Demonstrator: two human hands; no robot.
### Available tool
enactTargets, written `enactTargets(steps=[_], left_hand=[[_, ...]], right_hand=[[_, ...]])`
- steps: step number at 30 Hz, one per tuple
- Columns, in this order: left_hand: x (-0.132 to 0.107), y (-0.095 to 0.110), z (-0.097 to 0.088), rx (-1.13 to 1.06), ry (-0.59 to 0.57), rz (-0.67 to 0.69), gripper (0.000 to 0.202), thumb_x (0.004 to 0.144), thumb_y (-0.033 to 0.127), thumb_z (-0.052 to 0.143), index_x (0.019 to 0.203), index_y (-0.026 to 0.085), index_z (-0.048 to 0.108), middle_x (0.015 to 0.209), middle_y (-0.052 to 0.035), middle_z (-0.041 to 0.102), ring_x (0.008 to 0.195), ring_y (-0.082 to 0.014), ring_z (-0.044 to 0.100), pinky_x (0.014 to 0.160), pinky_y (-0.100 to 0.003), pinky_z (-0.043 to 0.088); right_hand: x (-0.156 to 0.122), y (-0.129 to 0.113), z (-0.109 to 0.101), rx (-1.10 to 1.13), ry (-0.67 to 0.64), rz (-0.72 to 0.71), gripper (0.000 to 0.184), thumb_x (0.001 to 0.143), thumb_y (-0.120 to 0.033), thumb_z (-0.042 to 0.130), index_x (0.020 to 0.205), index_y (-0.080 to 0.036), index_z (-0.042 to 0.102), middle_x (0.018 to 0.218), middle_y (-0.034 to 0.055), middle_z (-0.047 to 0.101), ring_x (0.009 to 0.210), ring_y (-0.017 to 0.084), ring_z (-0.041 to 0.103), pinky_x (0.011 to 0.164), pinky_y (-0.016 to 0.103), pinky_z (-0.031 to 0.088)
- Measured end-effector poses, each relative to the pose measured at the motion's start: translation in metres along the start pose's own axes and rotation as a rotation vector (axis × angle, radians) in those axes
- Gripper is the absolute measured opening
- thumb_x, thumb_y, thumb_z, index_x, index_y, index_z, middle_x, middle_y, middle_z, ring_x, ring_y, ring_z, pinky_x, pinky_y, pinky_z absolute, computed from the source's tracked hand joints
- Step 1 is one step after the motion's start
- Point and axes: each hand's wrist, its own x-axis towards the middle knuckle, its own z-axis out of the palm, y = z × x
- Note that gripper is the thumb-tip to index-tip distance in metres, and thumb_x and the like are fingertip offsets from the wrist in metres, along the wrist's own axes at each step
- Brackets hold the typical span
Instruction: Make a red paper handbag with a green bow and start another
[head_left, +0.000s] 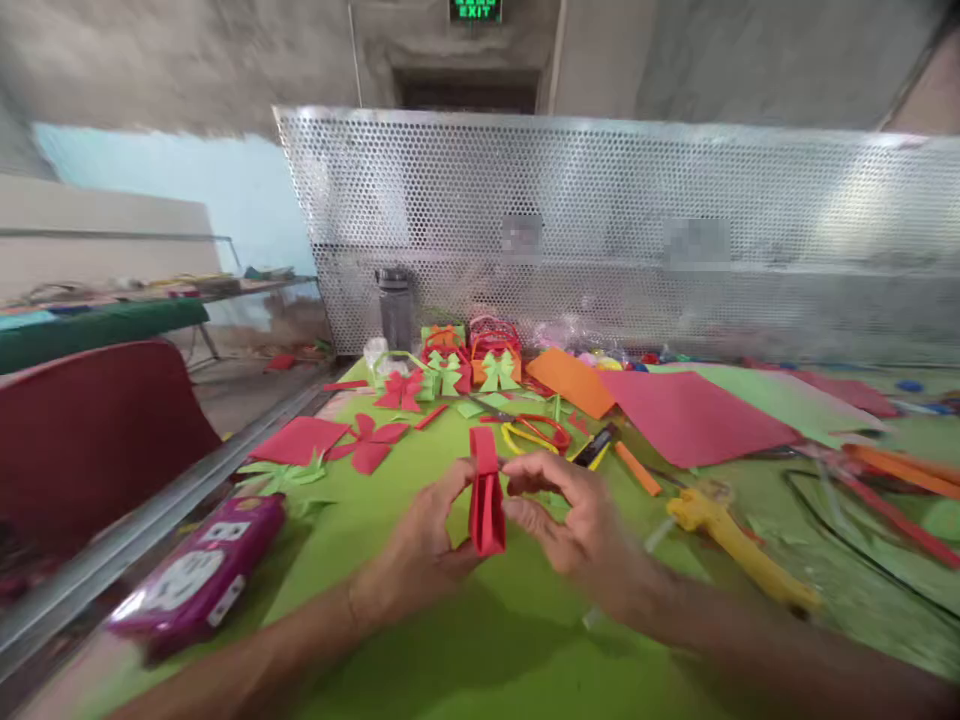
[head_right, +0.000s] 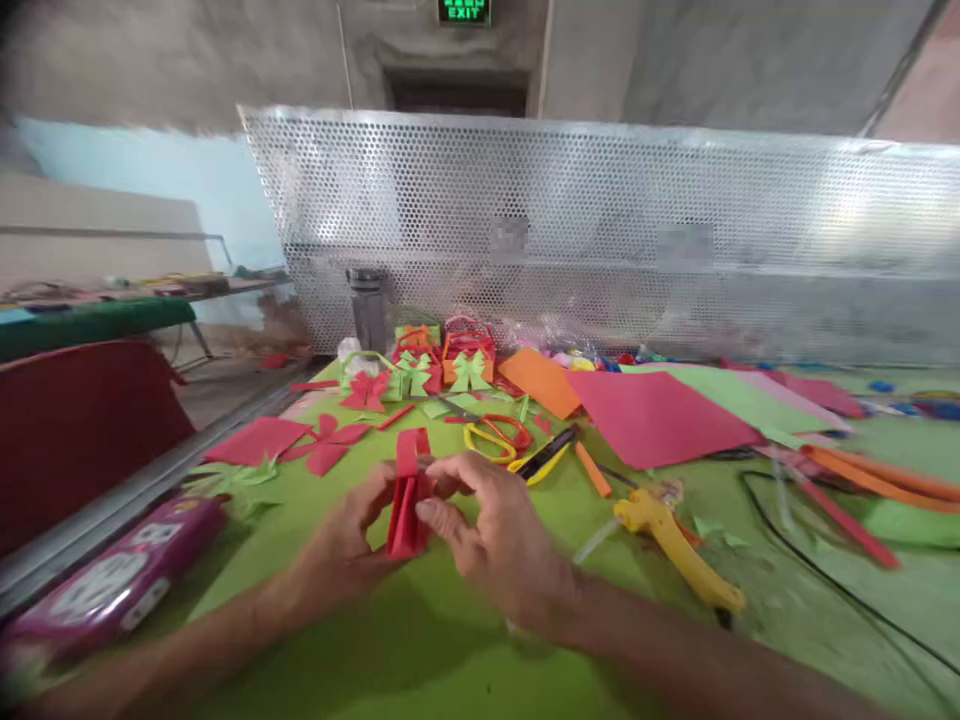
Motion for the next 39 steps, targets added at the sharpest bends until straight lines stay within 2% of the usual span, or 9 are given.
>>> enactTargets(steps=[3, 6, 10, 15, 23, 27, 32, 36, 39], left_hand=[[0.000, 0.003, -0.002, 0.060, 0.012, -0.016, 0.033, 0.077, 0.017, 0.061, 0.108, 0.019, 0.050, 0.099, -0.0018, 0.064, 0.092, -0.0183, 0.063, 0.079, -0.030, 0.050], [-0.001, 0.004, -0.002, 0.119, 0.029, -0.026, 0.038, 0.078, 0.020, 0.061, 0.114, 0.019, 0.048, 0.103, -0.0042, 0.064, 0.094, -0.0193, 0.062, 0.081, -0.033, 0.050], [-0.003, 0.004, -0.002, 0.165, 0.042, -0.037, 0.040, 0.078, 0.026, 0.063, 0.114, 0.018, 0.048, 0.105, -0.0077, 0.062, 0.098, -0.0222, 0.061, 0.084, -0.036, 0.049], [-0.004, 0.003, -0.003, 0.202, 0.072, 0.028, 0.039, 0.078, 0.020, 0.060, 0.115, 0.018, 0.047, 0.106, -0.0085, 0.062, 0.099, -0.0224, 0.061, 0.084, -0.036, 0.050], [-0.005, 0.002, 0.000, 0.116, 0.063, 0.004, 0.046, 0.077, 0.020, 0.066, 0.118, 0.021, 0.044, 0.109, -0.0071, 0.061, 0.100, -0.0219, 0.061, 0.087, -0.038, 0.051], [-0.007, -0.005, 0.003, 0.003, 0.180, 0.049, 0.052, 0.078, 0.024, 0.068, 0.121, 0.025, 0.040, 0.117, -0.0064, 0.053, 0.110, -0.0213, 0.057, 0.094, -0.038, 0.050], [-0.013, -0.013, 0.005, 0.076, 0.260, 0.127, 0.055, 0.077, 0.025, 0.070, 0.123, 0.029, 0.040, 0.115, -0.0042, 0.051, 0.108, -0.0209, 0.057, 0.091, -0.038, 0.051], [-0.013, -0.008, -0.001, 0.185, 0.196, 0.134, 0.056, 0.078, 0.025, 0.070, 0.125, 0.030, 0.039, 0.117, -0.0042, 0.055, 0.109, -0.0218, 0.056, 0.094, -0.039, 0.049], [-0.012, 0.000, -0.012, 0.218, 0.077, 0.159, 0.065, 0.076, 0.042, 0.071, 0.129, 0.030, 0.036, 0.123, -0.0061, 0.054, 0.113, -0.0247, 0.054, 0.097, -0.040, 0.046]], right_hand=[[-0.001, -0.006, 0.000, -0.058, 0.055, -0.063, 0.012, 0.085, -0.025, 0.060, 0.097, -0.023, 0.057, 0.089, 0.0007, 0.065, 0.080, 0.017, 0.061, 0.073, 0.032, 0.049], [-0.002, -0.010, -0.002, -0.085, 0.082, -0.243, 0.012, 0.086, -0.018, 0.057, 0.098, -0.021, 0.056, 0.089, 0.0030, 0.063, 0.084, 0.017, 0.060, 0.074, 0.031, 0.049], [-0.004, -0.013, -0.005, -0.169, 0.016, -0.422, 0.012, 0.088, -0.022, 0.057, 0.099, -0.019, 0.059, 0.091, 0.0056, 0.058, 0.080, 0.016, 0.057, 0.071, 0.030, 0.049], [-0.005, -0.014, -0.006, -0.360, -0.033, -0.597, 0.016, 0.090, -0.025, 0.054, 0.103, -0.015, 0.059, 0.093, 0.0084, 0.059, 0.087, 0.019, 0.057, 0.074, 0.033, 0.050], [-0.004, -0.007, -0.003, -0.423, 0.015, -0.596, 0.021, 0.093, -0.028, 0.050, 0.107, -0.014, 0.054, 0.091, 0.0098, 0.061, 0.084, 0.020, 0.059, 0.073, 0.034, 0.052], [-0.004, -0.006, -0.002, -0.463, -0.004, -0.562, 0.017, 0.093, -0.025, 0.049, 0.106, -0.014, 0.054, 0.090, 0.0093, 0.062, 0.081, 0.020, 0.059, 0.070, 0.033, 0.051], [-0.004, -0.005, -0.002, -0.453, 0.001, -0.555, 0.015, 0.093, -0.025, 0.049, 0.104, -0.014, 0.051, 0.090, 0.0091, 0.063, 0.082, 0.020, 0.059, 0.070, 0.033, 0.049], [-0.004, -0.003, -0.001, -0.484, -0.025, -0.556, 0.012, 0.093, -0.023, 0.049, 0.101, -0.015, 0.052, 0.088, 0.0081, 0.062, 0.079, 0.020, 0.058, 0.067, 0.033, 0.048], [-0.005, -0.003, -0.001, -0.512, -0.044, -0.569, 0.012, 0.093, -0.023, 0.048, 0.102, -0.015, 0.053, 0.087, 0.0072, 0.062, 0.078, 0.019, 0.058, 0.067, 0.032, 0.049]])
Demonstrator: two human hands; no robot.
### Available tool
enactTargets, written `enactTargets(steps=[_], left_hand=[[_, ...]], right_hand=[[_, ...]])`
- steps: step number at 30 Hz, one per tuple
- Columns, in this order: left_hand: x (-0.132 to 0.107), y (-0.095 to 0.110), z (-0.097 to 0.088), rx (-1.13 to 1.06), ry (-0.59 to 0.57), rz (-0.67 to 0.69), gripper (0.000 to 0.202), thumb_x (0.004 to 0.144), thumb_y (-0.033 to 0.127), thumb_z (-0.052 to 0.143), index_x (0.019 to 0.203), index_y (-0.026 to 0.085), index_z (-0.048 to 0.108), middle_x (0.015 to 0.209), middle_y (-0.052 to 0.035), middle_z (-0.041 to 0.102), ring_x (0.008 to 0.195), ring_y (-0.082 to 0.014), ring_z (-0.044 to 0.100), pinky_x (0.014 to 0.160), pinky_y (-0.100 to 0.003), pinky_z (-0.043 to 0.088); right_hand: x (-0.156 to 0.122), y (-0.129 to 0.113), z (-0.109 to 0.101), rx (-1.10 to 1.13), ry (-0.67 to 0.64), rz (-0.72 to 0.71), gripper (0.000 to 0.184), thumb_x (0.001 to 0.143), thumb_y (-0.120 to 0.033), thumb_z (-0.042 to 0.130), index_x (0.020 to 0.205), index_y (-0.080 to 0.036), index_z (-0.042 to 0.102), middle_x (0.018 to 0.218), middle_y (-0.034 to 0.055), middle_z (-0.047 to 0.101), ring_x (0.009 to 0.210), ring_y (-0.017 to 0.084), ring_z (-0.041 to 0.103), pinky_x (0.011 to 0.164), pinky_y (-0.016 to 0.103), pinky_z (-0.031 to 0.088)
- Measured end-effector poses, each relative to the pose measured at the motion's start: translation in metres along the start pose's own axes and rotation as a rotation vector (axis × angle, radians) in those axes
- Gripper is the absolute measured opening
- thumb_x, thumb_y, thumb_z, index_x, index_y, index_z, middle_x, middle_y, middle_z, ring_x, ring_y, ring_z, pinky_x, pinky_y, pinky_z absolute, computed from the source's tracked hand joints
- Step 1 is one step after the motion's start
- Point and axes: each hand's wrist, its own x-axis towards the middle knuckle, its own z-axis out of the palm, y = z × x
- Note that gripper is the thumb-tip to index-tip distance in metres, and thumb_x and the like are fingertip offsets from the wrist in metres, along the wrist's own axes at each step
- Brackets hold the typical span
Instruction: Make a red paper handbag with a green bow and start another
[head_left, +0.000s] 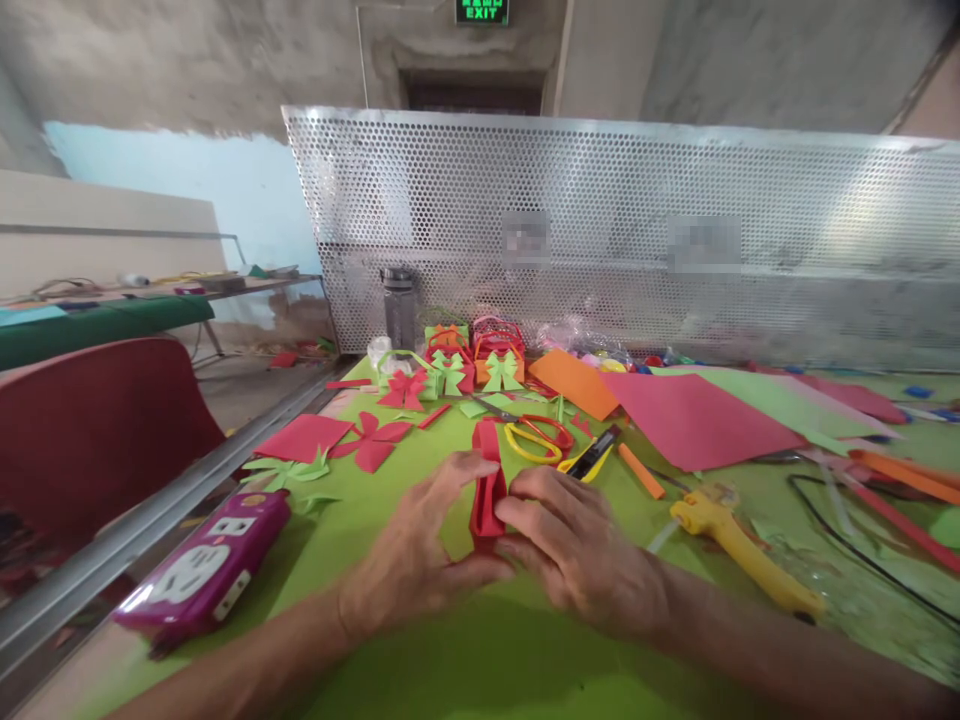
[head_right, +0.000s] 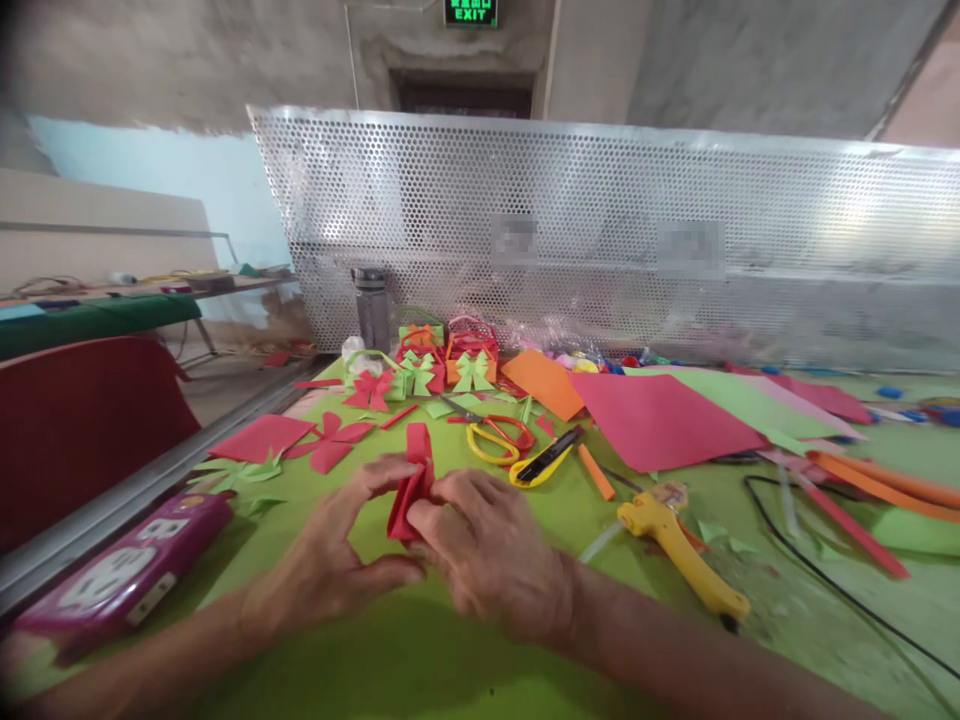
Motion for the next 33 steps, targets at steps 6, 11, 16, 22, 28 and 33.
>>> enactTargets(steps=[6, 11, 16, 22, 28, 33], left_hand=[[0.006, 0.007, -0.022, -0.006, -0.068, -0.009, 0.043, 0.091, 0.050, 0.046, 0.127, 0.026, 0.043, 0.120, -0.0069, 0.057, 0.110, -0.0243, 0.056, 0.094, -0.039, 0.046], [0.015, 0.014, -0.027, -0.013, -0.044, -0.107, 0.017, 0.094, 0.029, 0.046, 0.108, 0.025, 0.053, 0.097, -0.0004, 0.065, 0.090, -0.0170, 0.062, 0.083, -0.031, 0.049], [0.021, 0.020, -0.032, -0.008, -0.079, -0.081, 0.018, 0.096, 0.025, 0.040, 0.103, 0.023, 0.056, 0.091, 0.0009, 0.066, 0.085, -0.0141, 0.062, 0.075, -0.025, 0.047], [0.025, 0.027, -0.034, -0.005, -0.105, -0.084, 0.021, 0.096, 0.021, 0.039, 0.104, 0.022, 0.058, 0.094, -0.0008, 0.066, 0.091, -0.0150, 0.062, 0.079, -0.026, 0.047], [0.033, 0.037, -0.036, 0.069, -0.125, -0.115, 0.019, 0.092, 0.018, 0.044, 0.093, 0.021, 0.062, 0.088, -0.0011, 0.066, 0.082, -0.0155, 0.061, 0.074, -0.028, 0.047], [0.036, 0.043, -0.036, 0.050, -0.097, -0.206, 0.014, 0.086, 0.016, 0.050, 0.085, 0.020, 0.063, 0.082, 0.0009, 0.067, 0.074, -0.0144, 0.062, 0.068, -0.026, 0.047]], right_hand=[[-0.003, -0.002, -0.001, -0.052, -0.047, -0.054, 0.017, 0.094, -0.016, 0.042, 0.107, -0.014, 0.054, 0.090, 0.0083, 0.061, 0.085, 0.020, 0.057, 0.072, 0.034, 0.049], [-0.002, -0.003, -0.003, -0.065, -0.077, -0.077, 0.020, 0.091, -0.011, 0.041, 0.105, -0.014, 0.055, 0.089, 0.0081, 0.060, 0.086, 0.020, 0.056, 0.073, 0.035, 0.050], [0.001, -0.005, -0.003, -0.077, -0.071, -0.101, 0.021, 0.090, -0.009, 0.043, 0.105, -0.011, 0.057, 0.089, 0.0098, 0.061, 0.090, 0.022, 0.056, 0.074, 0.037, 0.050], [0.004, -0.007, -0.005, -0.096, -0.094, -0.119, 0.022, 0.089, -0.008, 0.043, 0.104, -0.009, 0.059, 0.087, 0.0102, 0.060, 0.084, 0.022, 0.055, 0.073, 0.037, 0.050], [0.005, -0.009, -0.006, -0.136, -0.098, -0.163, 0.022, 0.087, -0.008, 0.043, 0.102, -0.009, 0.060, 0.083, 0.0088, 0.059, 0.079, 0.021, 0.053, 0.070, 0.037, 0.048], [0.004, -0.008, -0.006, -0.142, -0.103, -0.164, 0.022, 0.087, -0.007, 0.043, 0.098, -0.010, 0.061, 0.082, 0.0091, 0.058, 0.080, 0.021, 0.054, 0.072, 0.037, 0.047]])
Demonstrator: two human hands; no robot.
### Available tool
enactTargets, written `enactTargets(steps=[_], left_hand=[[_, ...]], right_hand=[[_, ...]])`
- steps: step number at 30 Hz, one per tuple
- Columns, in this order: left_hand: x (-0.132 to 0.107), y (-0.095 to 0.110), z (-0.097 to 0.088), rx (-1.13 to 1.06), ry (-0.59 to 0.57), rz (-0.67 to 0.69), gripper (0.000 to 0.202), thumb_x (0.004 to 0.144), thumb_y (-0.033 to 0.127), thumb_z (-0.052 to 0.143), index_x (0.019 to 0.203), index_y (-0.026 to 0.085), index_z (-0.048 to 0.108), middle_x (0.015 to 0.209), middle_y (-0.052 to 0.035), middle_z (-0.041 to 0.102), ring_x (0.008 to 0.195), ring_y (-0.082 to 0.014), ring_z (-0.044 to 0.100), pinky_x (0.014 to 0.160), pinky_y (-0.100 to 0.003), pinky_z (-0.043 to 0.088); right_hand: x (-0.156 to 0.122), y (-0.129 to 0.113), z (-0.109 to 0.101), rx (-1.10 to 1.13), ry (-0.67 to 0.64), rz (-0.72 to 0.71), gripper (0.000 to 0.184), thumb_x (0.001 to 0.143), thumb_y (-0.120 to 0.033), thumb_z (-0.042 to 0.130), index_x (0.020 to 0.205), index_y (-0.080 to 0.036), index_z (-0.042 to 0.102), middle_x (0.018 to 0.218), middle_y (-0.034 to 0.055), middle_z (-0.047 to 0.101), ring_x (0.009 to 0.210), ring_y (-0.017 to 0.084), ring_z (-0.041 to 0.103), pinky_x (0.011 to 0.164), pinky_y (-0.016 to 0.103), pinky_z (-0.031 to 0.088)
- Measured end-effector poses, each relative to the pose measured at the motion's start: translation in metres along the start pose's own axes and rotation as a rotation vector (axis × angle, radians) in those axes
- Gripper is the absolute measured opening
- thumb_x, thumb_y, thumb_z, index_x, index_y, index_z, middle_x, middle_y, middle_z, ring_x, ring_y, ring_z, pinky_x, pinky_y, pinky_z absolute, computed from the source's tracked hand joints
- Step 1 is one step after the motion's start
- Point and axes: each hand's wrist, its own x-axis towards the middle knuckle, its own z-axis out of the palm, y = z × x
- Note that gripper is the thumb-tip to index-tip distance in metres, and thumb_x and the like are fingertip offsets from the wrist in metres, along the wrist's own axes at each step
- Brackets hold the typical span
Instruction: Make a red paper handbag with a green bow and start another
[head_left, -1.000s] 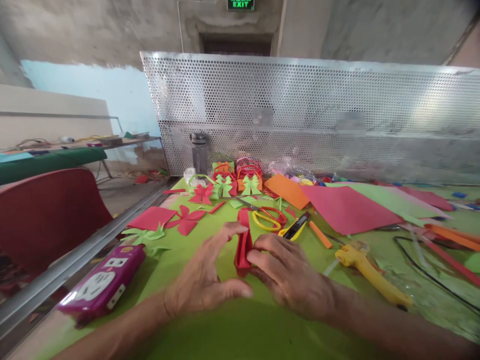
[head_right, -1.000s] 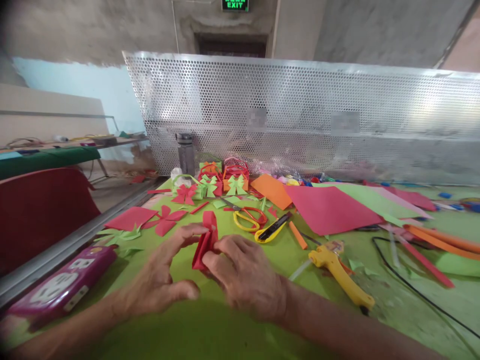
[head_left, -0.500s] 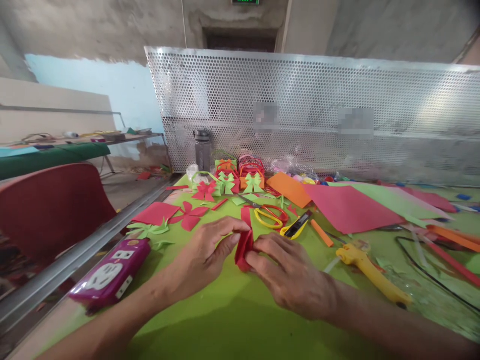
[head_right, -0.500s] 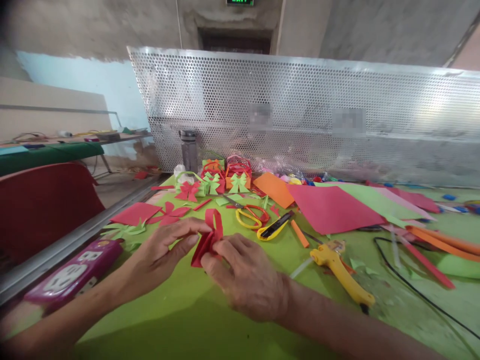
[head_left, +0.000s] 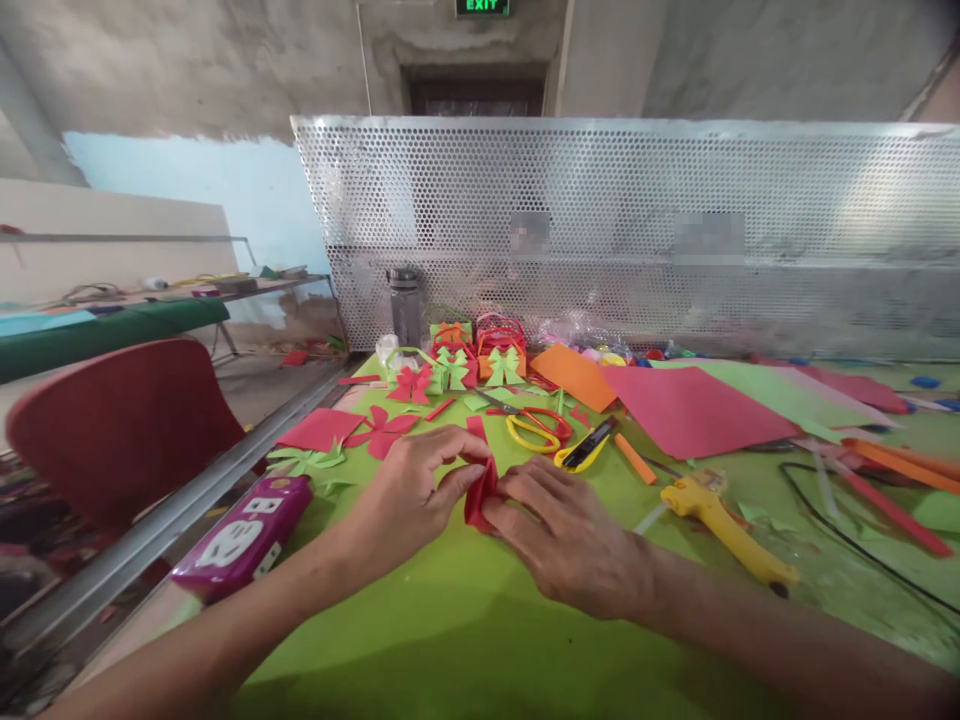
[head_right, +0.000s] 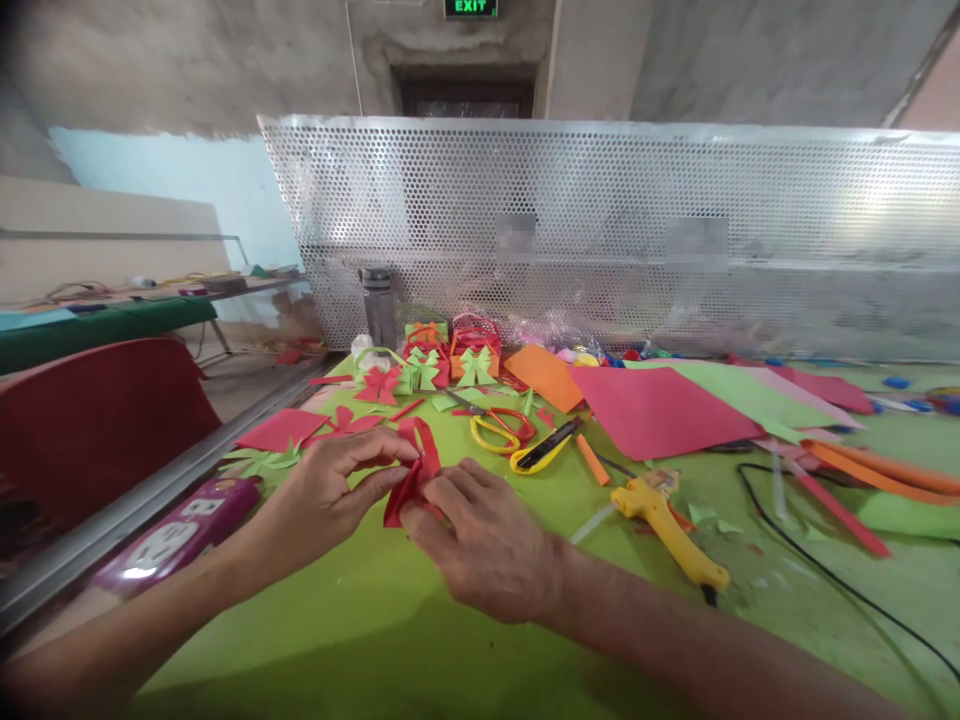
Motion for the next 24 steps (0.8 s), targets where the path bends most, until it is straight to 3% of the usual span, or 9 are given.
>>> enactTargets(steps=[9, 24], left_hand=[[0.0050, 0.0046, -0.0053, 0.070, -0.068, 0.045, 0.020, 0.086, 0.012, 0.046, 0.087, 0.021, 0.064, 0.081, 0.0011, 0.066, 0.073, -0.0138, 0.060, 0.068, -0.026, 0.046], [0.0014, 0.0065, -0.0070, -0.009, -0.047, -0.071, 0.015, 0.085, 0.019, 0.048, 0.077, 0.019, 0.060, 0.072, 0.0013, 0.065, 0.063, -0.0125, 0.058, 0.057, -0.023, 0.045]], right_hand=[[-0.0005, 0.0022, 0.0025, -0.032, 0.028, -0.008, 0.020, 0.087, -0.007, 0.042, 0.089, -0.013, 0.061, 0.078, 0.0077, 0.056, 0.074, 0.019, 0.051, 0.068, 0.035, 0.046], [0.0006, -0.0017, 0.0021, -0.061, 0.035, -0.013, 0.017, 0.088, -0.011, 0.045, 0.082, -0.015, 0.060, 0.077, 0.0070, 0.056, 0.074, 0.019, 0.052, 0.066, 0.035, 0.043]])
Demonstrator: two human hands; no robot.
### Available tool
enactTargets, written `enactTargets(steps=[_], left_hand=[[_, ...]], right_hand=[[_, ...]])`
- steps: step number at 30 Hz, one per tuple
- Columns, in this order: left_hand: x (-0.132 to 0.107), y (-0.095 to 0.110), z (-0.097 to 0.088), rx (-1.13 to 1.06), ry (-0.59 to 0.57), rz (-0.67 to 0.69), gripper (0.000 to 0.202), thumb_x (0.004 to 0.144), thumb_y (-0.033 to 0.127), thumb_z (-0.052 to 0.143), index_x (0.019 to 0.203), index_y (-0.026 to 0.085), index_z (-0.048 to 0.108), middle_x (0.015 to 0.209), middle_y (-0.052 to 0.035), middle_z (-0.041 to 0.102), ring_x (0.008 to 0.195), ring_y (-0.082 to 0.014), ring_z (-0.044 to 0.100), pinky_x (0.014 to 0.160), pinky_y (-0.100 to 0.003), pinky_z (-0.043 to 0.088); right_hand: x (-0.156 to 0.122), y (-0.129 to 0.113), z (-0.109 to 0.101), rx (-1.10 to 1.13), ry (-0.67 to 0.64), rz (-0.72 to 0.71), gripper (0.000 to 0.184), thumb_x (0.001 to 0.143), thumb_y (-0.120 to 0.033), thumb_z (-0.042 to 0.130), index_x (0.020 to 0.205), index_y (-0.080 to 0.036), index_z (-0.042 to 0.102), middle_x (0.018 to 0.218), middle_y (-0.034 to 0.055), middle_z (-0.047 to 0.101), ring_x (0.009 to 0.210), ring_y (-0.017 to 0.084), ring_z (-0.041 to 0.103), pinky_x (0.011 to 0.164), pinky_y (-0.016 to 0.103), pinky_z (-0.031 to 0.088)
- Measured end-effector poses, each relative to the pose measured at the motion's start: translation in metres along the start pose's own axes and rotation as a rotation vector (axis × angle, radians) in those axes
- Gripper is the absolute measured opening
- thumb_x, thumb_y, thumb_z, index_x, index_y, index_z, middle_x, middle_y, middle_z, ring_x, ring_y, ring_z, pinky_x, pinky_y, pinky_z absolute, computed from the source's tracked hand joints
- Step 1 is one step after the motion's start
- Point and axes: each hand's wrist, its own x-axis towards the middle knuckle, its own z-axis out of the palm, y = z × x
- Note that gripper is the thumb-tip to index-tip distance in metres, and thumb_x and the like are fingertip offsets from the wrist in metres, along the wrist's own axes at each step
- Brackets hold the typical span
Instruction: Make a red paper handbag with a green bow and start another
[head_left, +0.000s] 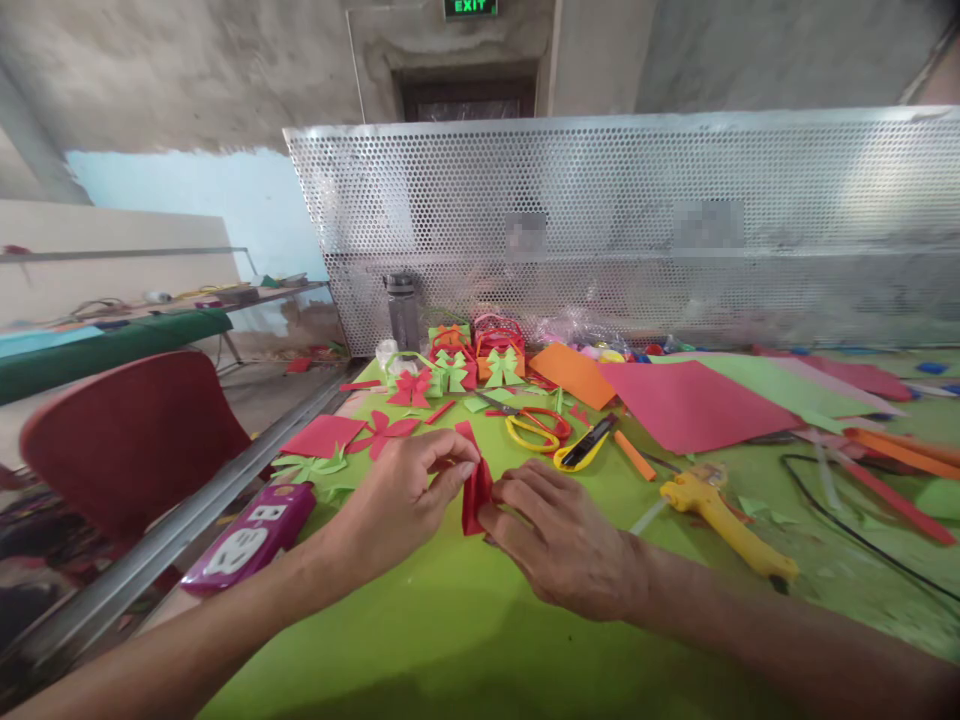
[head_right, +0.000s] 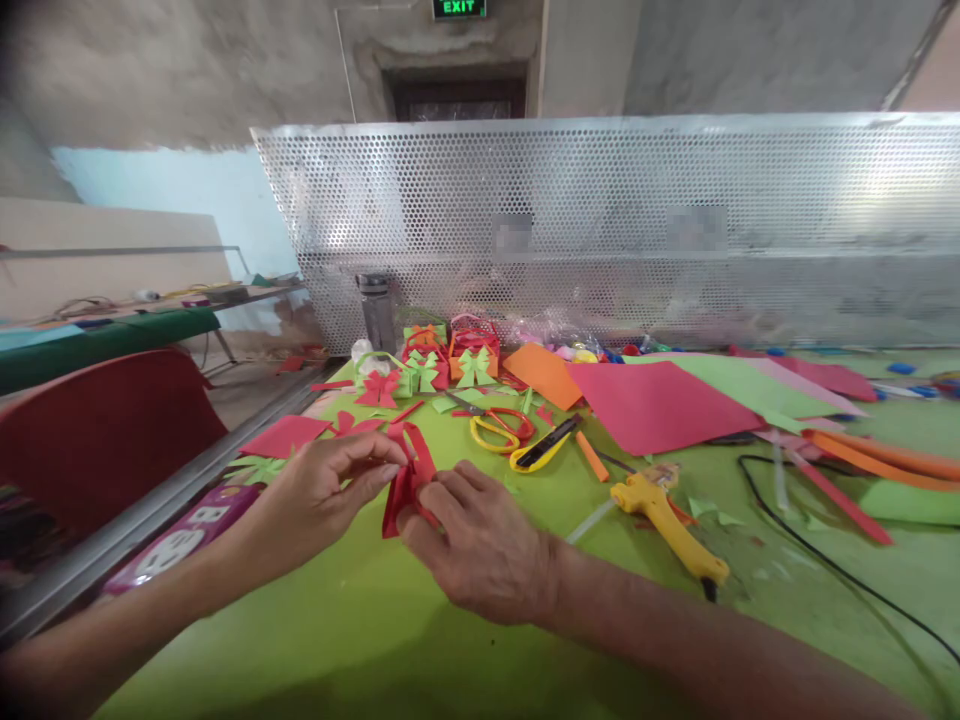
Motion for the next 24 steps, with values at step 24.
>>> enactTargets(steps=[24], left_hand=[[-0.011, -0.050, 0.049, 0.229, 0.156, 0.025, 0.048, 0.064, 0.019, 0.072, 0.108, 0.019, 0.051, 0.110, -0.0090, 0.062, 0.102, -0.0286, 0.059, 0.084, -0.044, 0.051]], right_hand=[[0.003, 0.006, 0.004, 0.361, -0.004, 0.521, 0.020, 0.086, -0.014, 0.046, 0.068, -0.019, 0.051, 0.070, 0.0032, 0.056, 0.062, 0.016, 0.053, 0.059, 0.028, 0.042]])
